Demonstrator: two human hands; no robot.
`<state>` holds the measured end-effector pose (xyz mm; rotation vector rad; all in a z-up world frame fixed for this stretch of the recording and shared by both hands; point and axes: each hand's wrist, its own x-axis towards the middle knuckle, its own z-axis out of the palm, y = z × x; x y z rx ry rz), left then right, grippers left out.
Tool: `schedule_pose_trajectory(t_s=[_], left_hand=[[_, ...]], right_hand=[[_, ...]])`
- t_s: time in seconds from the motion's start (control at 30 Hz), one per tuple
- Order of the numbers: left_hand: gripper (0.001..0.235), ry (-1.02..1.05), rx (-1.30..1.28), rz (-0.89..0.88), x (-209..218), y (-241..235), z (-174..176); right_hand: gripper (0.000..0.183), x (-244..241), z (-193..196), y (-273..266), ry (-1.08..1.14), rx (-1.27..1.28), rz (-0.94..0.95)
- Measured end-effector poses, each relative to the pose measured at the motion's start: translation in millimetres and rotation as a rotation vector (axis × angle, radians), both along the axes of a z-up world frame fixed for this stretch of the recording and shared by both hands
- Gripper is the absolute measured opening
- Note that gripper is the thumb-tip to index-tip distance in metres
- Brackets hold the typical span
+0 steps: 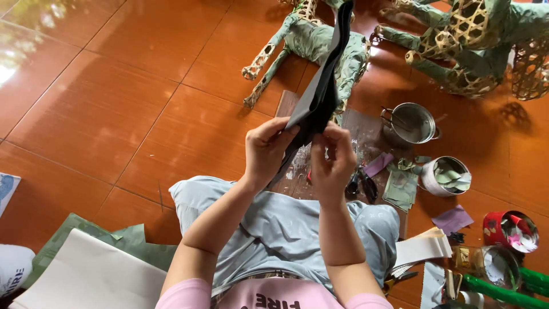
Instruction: Cutting sheets of paper with scissors and folding them into specific shapes.
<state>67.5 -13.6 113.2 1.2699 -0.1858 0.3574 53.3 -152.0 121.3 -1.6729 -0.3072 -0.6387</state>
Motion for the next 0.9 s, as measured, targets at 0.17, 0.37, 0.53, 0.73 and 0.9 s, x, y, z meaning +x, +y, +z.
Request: schedule_pose_trajectory(t_s=[0.17, 0.37, 0.53, 0.73, 0.9], left_hand=[[0.014, -0.042, -0.076, -0.086, 0, 2, 1], [0.014, -0.011, -0.107, -0.103, -4, 1, -4], [0.014, 0.004, -0.115, -0.103, -3, 1, -10], [0.013, 0.017, -0.118, -0.077, -4, 0, -8], [0.012, -0.016, 0.135, 0.138, -6, -1, -5]], right_hand=[[0.013, -3, 13, 1, -0.012, 0.079, 0.080], [0.018, -5, 17, 5, -0.032, -0.058, 0.032], [0.022, -5, 16, 6, -0.026, -0.091, 0.050], [0.031, -5, 17, 10, -0.010, -0.076, 0.109], [0.036, -4, 8, 12, 0.022, -0.115, 0.109]])
